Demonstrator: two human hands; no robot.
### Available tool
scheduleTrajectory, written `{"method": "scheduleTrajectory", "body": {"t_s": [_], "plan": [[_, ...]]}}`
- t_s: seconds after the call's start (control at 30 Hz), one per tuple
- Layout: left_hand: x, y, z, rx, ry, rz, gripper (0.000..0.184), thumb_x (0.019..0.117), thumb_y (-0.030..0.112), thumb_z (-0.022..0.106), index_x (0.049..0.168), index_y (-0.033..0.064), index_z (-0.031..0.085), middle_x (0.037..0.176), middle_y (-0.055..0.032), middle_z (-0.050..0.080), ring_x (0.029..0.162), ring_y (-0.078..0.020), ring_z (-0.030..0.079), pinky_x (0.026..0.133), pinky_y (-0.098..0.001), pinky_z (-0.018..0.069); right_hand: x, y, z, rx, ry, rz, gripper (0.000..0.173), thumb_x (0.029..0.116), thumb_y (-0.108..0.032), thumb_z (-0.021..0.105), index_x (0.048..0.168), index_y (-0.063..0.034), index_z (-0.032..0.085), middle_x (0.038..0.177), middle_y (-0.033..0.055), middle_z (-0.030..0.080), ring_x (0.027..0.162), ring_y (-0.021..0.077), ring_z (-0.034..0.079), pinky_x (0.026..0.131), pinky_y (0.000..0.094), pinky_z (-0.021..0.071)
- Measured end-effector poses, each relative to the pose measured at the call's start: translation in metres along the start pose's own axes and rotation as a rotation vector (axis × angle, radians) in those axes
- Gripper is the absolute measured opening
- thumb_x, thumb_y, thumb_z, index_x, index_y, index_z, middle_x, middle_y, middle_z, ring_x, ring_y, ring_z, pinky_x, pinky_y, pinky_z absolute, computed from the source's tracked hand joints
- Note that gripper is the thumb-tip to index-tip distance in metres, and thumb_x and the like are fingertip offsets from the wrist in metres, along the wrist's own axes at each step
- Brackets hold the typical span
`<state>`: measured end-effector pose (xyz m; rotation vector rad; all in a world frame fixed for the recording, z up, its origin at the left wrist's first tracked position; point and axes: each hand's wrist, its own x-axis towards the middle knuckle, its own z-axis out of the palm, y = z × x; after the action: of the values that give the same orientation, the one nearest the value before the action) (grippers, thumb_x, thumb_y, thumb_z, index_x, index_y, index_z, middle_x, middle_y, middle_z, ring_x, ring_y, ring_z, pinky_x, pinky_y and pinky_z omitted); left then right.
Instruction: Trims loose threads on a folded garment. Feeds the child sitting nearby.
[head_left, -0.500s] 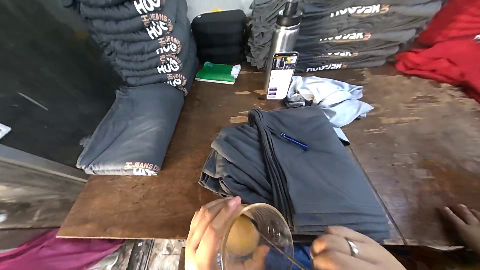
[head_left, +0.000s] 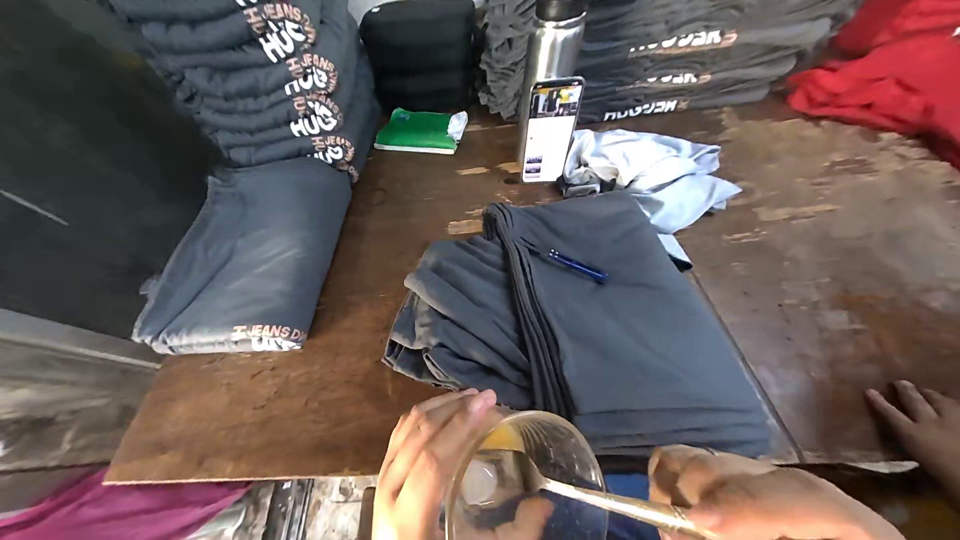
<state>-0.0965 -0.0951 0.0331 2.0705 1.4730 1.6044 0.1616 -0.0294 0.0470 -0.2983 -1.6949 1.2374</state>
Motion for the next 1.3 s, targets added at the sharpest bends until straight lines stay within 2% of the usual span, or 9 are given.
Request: {"method": "scheduleTrajectory", "body": {"t_s": [0.17, 0.27, 0.4, 0.47, 0.57, 0.63, 0.73, 1.07, 1.3], "plan": [[0.012, 0.012, 0.002, -0.004, -0.094, -0.017, 0.077, 0.0722, 0.04, 0.092, 0.135, 0.01, 0.059, 0.128, -0.0021, 0.069, 0.123, -0.0104, 0.063, 0.107, -0.0289, 0.0508, -0.01, -0.005, 0.002, 0.059, 0.087, -0.079, 0.024, 0.1077, -0.03, 0.052, 0.113, -0.0097, 0.064, 0.095, 0.0001, 0.068, 0.086, 0.0049, 0.067, 0.076, 0.0194, 0.0555], [0.027, 0.021, 0.003, -0.057, -0.219, -0.022, 0.078, 0.0745, 0.04, 0.09, 0.136, 0.0038, 0.057, 0.128, -0.0048, 0.069, 0.124, -0.0071, 0.061, 0.109, -0.0245, 0.0482, -0.033, -0.006, -0.02, 0.125, 0.145, -0.098, 0.026, 0.1059, -0.031, 0.055, 0.119, -0.0142, 0.07, 0.098, 0.0001, 0.076, 0.086, 0.0099, 0.074, 0.075, 0.0255, 0.0624], [0.06, 0.036, 0.017, -0.222, -0.464, -0.027, 0.084, 0.0763, 0.039, 0.088, 0.135, -0.0105, 0.054, 0.128, -0.0197, 0.066, 0.125, -0.0113, 0.06, 0.11, -0.0242, 0.0457, -0.05, -0.025, -0.037, 0.228, 0.254, -0.191, 0.026, 0.1046, -0.03, 0.057, 0.12, -0.0144, 0.072, 0.1, 0.0032, 0.078, 0.089, 0.016, 0.076, 0.077, 0.03, 0.0648], [0.077, 0.046, 0.033, -0.307, -0.573, -0.025, 0.085, 0.0747, 0.036, 0.09, 0.134, -0.0118, 0.054, 0.129, -0.0194, 0.066, 0.125, -0.0095, 0.06, 0.109, -0.0238, 0.0472, -0.043, -0.052, -0.034, 0.196, 0.315, -0.24, 0.024, 0.1046, -0.029, 0.058, 0.113, -0.0107, 0.071, 0.094, 0.0045, 0.077, 0.084, 0.0177, 0.077, 0.073, 0.0308, 0.0654], [0.096, 0.057, 0.063, -0.414, -0.685, 0.027, 0.086, 0.0707, 0.031, 0.093, 0.134, -0.0112, 0.053, 0.129, -0.0192, 0.066, 0.122, -0.0116, 0.063, 0.107, -0.0269, 0.0507, -0.052, -0.079, -0.04, 0.106, 0.375, -0.313, 0.024, 0.1049, -0.028, 0.058, 0.107, -0.0074, 0.07, 0.094, 0.0057, 0.075, 0.086, 0.0196, 0.076, 0.075, 0.0329, 0.0653], [0.103, 0.063, 0.088, -0.494, -0.741, 0.057, 0.091, 0.0649, 0.023, 0.096, 0.135, -0.0136, 0.051, 0.13, -0.0234, 0.064, 0.122, -0.0175, 0.064, 0.107, -0.031, 0.0521, -0.068, -0.091, -0.047, 0.016, 0.44, -0.374, 0.024, 0.1056, -0.027, 0.057, 0.108, -0.0063, 0.069, 0.094, 0.0061, 0.075, 0.087, 0.0197, 0.076, 0.076, 0.0333, 0.0653], [0.104, 0.075, 0.127, -0.617, -0.779, 0.098, 0.091, 0.0612, 0.016, 0.098, 0.134, -0.0126, 0.052, 0.132, -0.0203, 0.064, 0.124, -0.0154, 0.063, 0.108, -0.0304, 0.0519, -0.091, -0.104, -0.053, -0.118, 0.588, -0.453, 0.027, 0.1069, -0.027, 0.054, 0.112, -0.0056, 0.069, 0.094, 0.0068, 0.076, 0.082, 0.0188, 0.077, 0.071, 0.0313, 0.0664], [0.113, 0.127, 0.211, -0.898, -0.933, 0.192, 0.092, 0.058, 0.015, 0.098, 0.133, -0.0135, 0.052, 0.126, -0.0169, 0.067, 0.118, -0.0129, 0.066, 0.103, -0.0274, 0.0549, -0.132, -0.16, -0.061, -0.627, 0.865, -0.618, 0.024, 0.1075, -0.027, 0.053, 0.111, -0.01, 0.07, 0.089, -0.0007, 0.076, 0.075, 0.0115, 0.075, 0.068, 0.0259, 0.0657], [0.112, 0.137, 0.239, -1.016, -0.995, 0.058, 0.094, 0.0594, 0.02, 0.098, 0.133, -0.0123, 0.051, 0.12, -0.0155, 0.069, 0.109, -0.0171, 0.07, 0.097, -0.0309, 0.0587, -0.139, -0.183, -0.063, -0.934, 0.903, -0.68, 0.021, 0.1052, -0.024, 0.057, 0.113, -0.0099, 0.071, 0.098, 0.0004, 0.075, 0.08, 0.0155, 0.076, 0.068, 0.0278, 0.0664]]}}
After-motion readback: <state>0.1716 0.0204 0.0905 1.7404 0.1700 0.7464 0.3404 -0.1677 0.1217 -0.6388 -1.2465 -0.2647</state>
